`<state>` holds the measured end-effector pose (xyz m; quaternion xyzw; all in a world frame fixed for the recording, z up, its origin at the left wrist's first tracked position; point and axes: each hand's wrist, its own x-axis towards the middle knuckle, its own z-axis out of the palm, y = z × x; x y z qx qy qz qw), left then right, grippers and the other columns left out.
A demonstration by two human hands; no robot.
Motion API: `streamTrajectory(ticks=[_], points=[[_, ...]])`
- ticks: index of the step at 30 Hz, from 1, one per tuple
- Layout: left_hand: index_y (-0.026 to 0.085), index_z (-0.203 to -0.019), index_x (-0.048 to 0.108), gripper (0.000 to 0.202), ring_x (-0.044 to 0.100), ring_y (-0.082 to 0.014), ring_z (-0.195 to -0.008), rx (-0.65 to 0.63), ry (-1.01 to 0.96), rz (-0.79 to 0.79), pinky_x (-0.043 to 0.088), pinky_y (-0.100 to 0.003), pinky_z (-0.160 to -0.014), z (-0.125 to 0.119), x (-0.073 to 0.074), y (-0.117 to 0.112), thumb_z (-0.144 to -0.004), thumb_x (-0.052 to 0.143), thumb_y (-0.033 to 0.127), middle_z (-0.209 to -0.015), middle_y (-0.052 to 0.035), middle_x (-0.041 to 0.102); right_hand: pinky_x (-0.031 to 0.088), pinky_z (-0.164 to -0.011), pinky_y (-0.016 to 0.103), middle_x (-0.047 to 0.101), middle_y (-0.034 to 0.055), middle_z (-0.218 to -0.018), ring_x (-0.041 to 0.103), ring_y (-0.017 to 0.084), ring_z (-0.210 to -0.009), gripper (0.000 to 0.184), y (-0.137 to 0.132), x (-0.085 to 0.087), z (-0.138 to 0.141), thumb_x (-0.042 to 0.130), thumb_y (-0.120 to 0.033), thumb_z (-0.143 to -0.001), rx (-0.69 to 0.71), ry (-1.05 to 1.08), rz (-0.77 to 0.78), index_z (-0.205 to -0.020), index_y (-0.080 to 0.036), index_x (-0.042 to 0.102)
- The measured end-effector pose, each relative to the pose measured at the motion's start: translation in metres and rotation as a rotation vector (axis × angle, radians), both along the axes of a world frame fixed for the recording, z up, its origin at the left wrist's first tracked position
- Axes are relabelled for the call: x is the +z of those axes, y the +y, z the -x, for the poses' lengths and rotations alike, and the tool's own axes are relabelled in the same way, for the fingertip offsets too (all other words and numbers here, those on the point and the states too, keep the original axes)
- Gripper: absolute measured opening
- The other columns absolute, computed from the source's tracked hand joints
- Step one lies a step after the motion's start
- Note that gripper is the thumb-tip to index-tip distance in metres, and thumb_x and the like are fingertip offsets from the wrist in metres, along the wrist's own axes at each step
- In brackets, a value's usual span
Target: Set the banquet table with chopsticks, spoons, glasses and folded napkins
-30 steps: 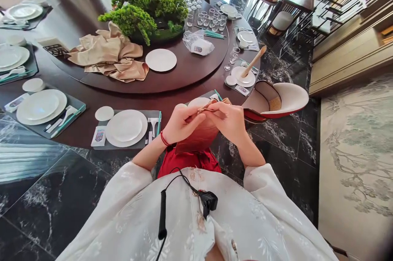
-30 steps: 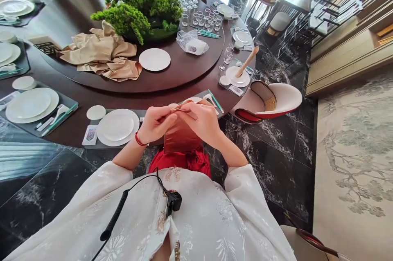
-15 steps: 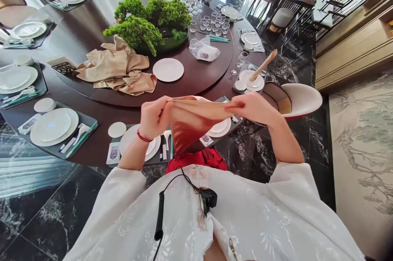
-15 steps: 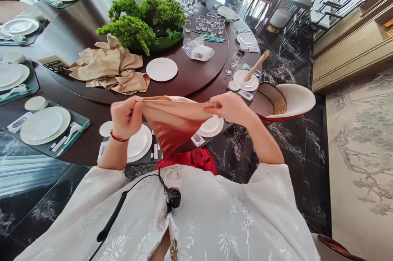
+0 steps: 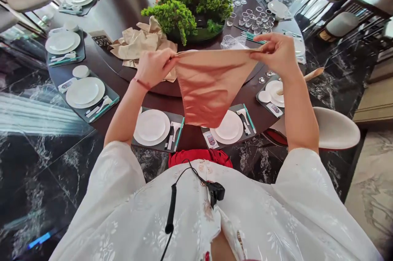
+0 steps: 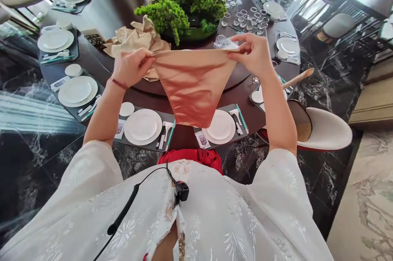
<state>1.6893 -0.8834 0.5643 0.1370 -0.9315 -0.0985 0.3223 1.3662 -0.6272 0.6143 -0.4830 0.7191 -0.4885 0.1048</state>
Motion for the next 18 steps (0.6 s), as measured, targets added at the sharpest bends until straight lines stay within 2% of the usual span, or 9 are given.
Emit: streamTrajectory(ticks=[1,3,5,8,10,12,14,16,18], points=[[0.02,-0.087,0.067,0.024,0.042,-0.016,-0.056,0.015,-0.04,-0.033,0.037,-0.029,-0.064,0.014,-0.001,-0.013,-0.097,0.061,0.04,-0.058,0.0033,0.048,0.036,-0.051,0.02,0.073,-0.0019,-0.068,0.053,0.002,-0.05,0.039,-0.018,-0.003,0.016,0.093,-0.016,-0.07,-0.009,0.046,-0.056,-0.105,-0.008,0.077],[0.023,-0.082,0.066,0.015,0.044,-0.0179,-0.058,0.009,-0.047,-0.139,0.043,-0.03,-0.071,0.045,-0.003,-0.04,-0.09,0.069,0.035,-0.058,0.0036,0.049,0.034,-0.048,0.019,0.072,-0.0018,-0.066,0.048,0.0,-0.045,0.031,-0.054,-0.008,0.045,0.089,-0.019,-0.073,-0.025,0.157,-0.117,-0.095,-0.002,0.076],[0.025,-0.077,0.065,0.013,0.047,-0.0194,-0.059,0.004,0.013,-0.216,0.047,-0.032,-0.075,0.074,-0.003,-0.066,-0.086,0.072,0.03,-0.055,0.0045,0.046,0.032,-0.046,0.016,0.066,-0.0068,-0.06,0.045,-0.002,-0.042,0.025,-0.089,-0.012,0.067,0.087,-0.017,-0.075,-0.032,0.19,-0.088,-0.084,-0.001,0.071],[0.031,-0.073,0.06,0.018,0.042,-0.0221,-0.056,0.059,0.121,-0.219,0.046,-0.036,-0.068,0.107,0.003,-0.097,-0.085,0.072,0.028,-0.052,0.0049,0.04,0.031,-0.044,0.012,0.056,-0.0155,-0.061,0.046,-0.003,-0.038,0.012,-0.129,-0.01,0.082,0.069,-0.006,-0.089,-0.015,-0.067,-0.015,-0.095,-0.009,0.059],[0.032,-0.074,0.055,0.023,0.036,-0.02,-0.053,0.088,0.291,-0.225,0.04,-0.034,-0.06,0.117,0.009,-0.106,-0.091,0.07,0.035,-0.054,0.0057,0.034,0.036,-0.047,0.01,0.057,-0.0143,-0.074,0.052,-0.004,-0.043,0.013,-0.144,-0.006,0.081,0.057,-0.009,-0.097,0.074,-0.246,0.08,-0.102,-0.017,0.049],[0.029,-0.08,0.053,0.028,0.033,-0.0158,-0.052,0.068,0.506,-0.254,0.032,-0.031,-0.056,0.115,0.01,-0.101,-0.1,0.061,0.048,-0.058,0.006,0.029,0.046,-0.056,0.009,0.057,-0.0106,-0.089,0.059,-0.004,-0.058,0.015,-0.148,-0.005,0.074,0.061,-0.021,-0.099,0.213,-0.264,0.248,-0.101,-0.022,0.047],[0.028,-0.087,0.052,0.034,0.032,-0.0136,-0.052,0.039,0.651,-0.281,0.026,-0.031,-0.053,0.099,0.0,-0.084,-0.102,0.054,0.059,-0.06,0.006,0.028,0.053,-0.065,0.012,0.058,-0.0064,-0.095,0.063,-0.001,-0.071,0.026,-0.139,-0.015,0.061,0.072,-0.038,-0.095,0.277,-0.175,0.419,-0.099,-0.022,0.051],[0.027,-0.085,0.053,0.038,0.029,-0.0135,-0.051,0.06,0.659,-0.294,0.026,-0.033,-0.054,0.074,-0.026,-0.058,-0.1,0.055,0.062,-0.056,0.0063,0.029,0.06,-0.072,0.019,0.064,-0.0016,-0.095,0.066,0.006,-0.079,0.034,-0.119,-0.039,0.044,0.076,-0.051,-0.09,0.224,-0.08,0.494,-0.098,-0.022,0.06],[0.026,-0.077,0.053,0.04,0.027,-0.0129,-0.049,0.084,0.594,-0.324,0.026,-0.033,-0.053,0.046,-0.068,-0.029,-0.098,0.061,0.059,-0.051,0.0064,0.03,0.063,-0.081,0.03,0.071,0.0023,-0.095,0.07,0.014,-0.084,0.037,-0.092,-0.081,0.025,0.071,-0.058,-0.092,0.148,-0.018,0.422,-0.095,-0.021,0.069]])
